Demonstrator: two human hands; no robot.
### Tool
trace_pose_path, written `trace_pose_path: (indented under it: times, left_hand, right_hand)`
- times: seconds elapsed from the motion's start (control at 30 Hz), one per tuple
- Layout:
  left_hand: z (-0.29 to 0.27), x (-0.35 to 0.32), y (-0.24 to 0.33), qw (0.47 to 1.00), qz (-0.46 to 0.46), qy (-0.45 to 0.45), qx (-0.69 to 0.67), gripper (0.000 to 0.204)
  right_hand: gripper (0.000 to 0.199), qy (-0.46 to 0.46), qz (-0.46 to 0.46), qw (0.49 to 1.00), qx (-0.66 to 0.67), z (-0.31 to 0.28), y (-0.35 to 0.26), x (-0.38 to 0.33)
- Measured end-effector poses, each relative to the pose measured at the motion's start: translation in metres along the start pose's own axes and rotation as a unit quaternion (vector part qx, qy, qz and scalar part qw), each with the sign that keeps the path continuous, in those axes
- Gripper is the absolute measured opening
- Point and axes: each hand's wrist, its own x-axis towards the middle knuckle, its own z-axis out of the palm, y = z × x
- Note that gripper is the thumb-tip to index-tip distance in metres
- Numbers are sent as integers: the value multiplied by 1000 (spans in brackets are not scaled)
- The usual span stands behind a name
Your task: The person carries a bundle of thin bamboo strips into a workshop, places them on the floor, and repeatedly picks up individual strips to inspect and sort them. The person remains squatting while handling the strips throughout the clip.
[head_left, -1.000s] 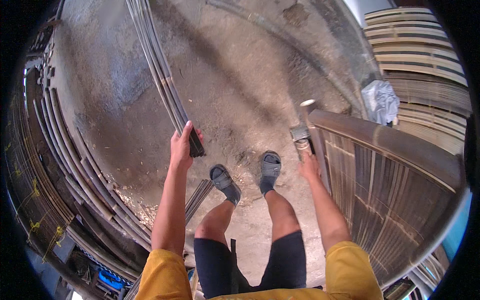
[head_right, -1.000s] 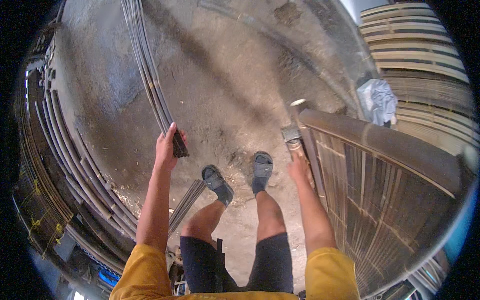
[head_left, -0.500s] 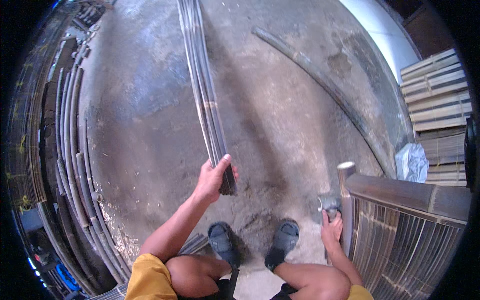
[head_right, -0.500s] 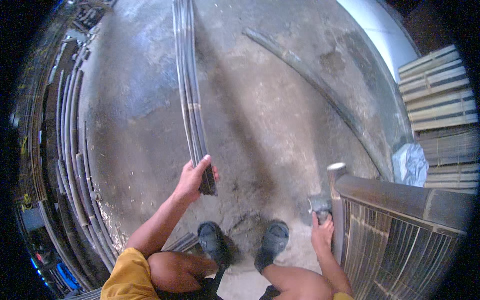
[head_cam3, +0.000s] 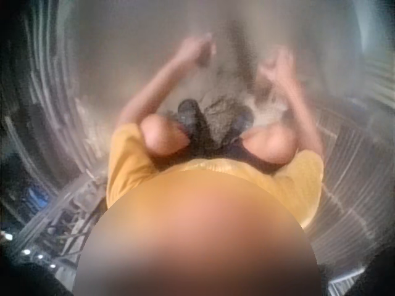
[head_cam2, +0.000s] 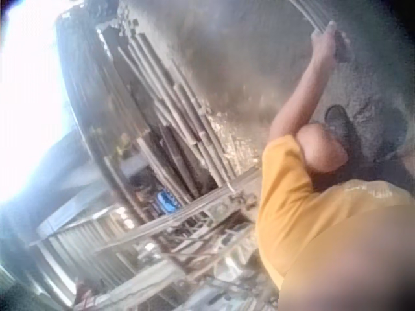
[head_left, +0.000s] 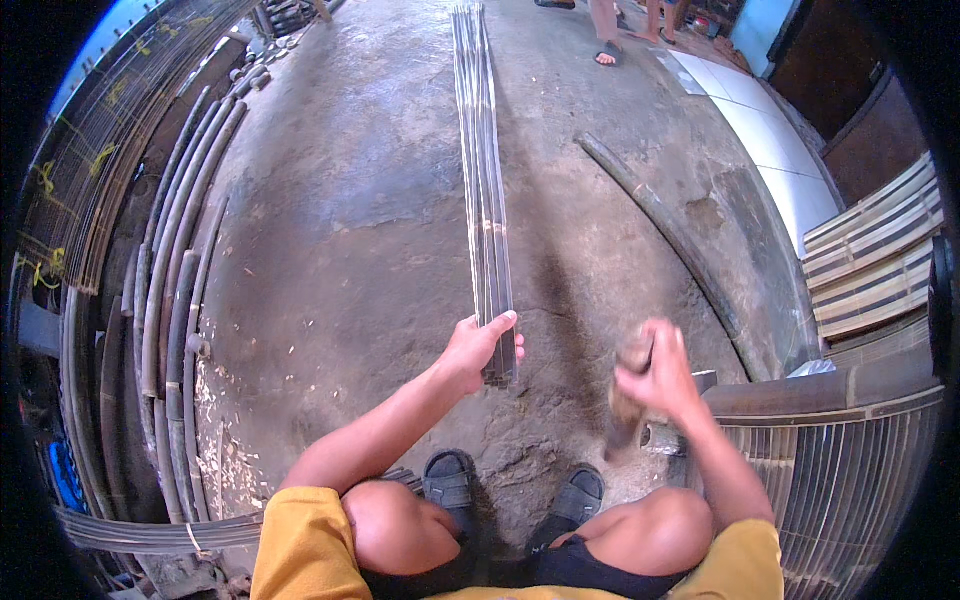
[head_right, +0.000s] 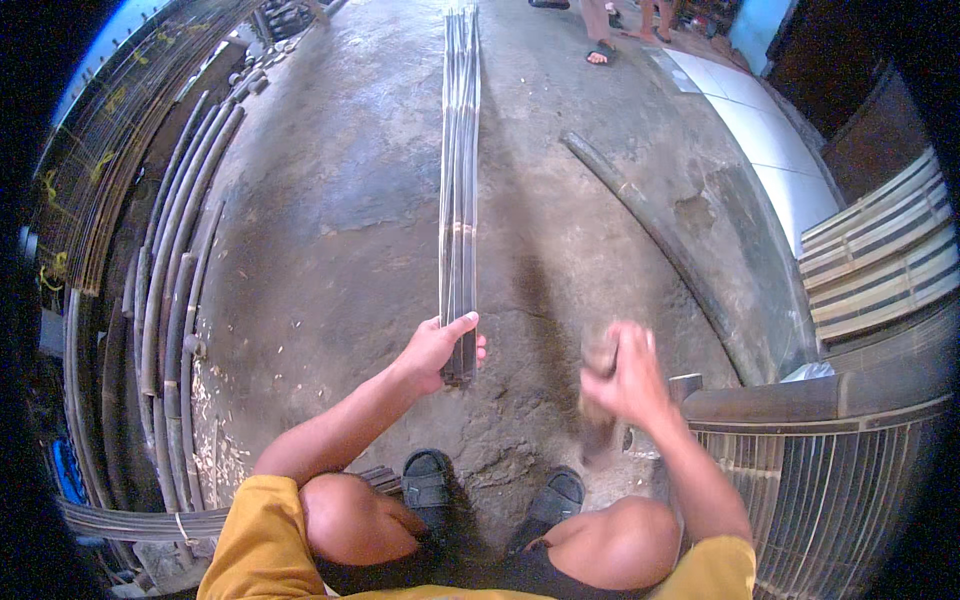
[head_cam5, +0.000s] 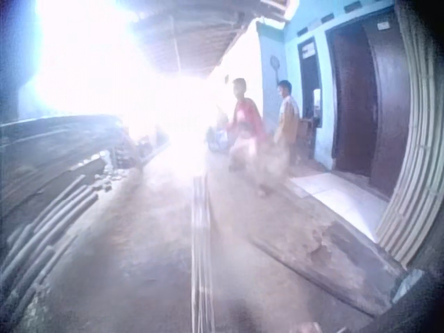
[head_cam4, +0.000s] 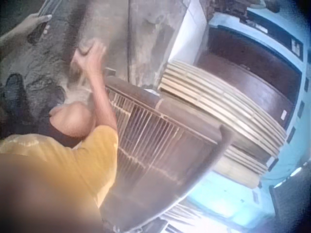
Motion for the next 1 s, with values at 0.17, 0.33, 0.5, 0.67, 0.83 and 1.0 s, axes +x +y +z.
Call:
trace_pose_path:
  times: [0.17, 0.33, 0.5, 0.67, 0.83, 1.0]
  left_hand:
    - [13, -1, 1, 999, 17, -19, -19, 28]
    - [36, 5, -13, 997, -10, -56, -49, 27]
    - [44, 40, -54, 998, -36, -53, -26, 28]
    - [5, 81, -93, 989, -74, -78, 103, 34]
    - [-27, 87, -64, 812, 14, -31, 583, 64]
    - [-60, 138, -52, 777, 120, 141, 602, 75]
  right_hand:
    - [73, 160, 169, 946, 224, 37, 28, 50]
    - [71, 219, 360, 691, 587, 153, 69, 26]
    - [54, 60, 447, 654, 608, 216, 90, -14]
    - [68, 4, 468, 730, 498, 222, 99, -20]
    - [57, 105, 342, 905, 229, 195, 74, -15]
    - [56, -60, 301, 911, 274, 222, 38, -20]
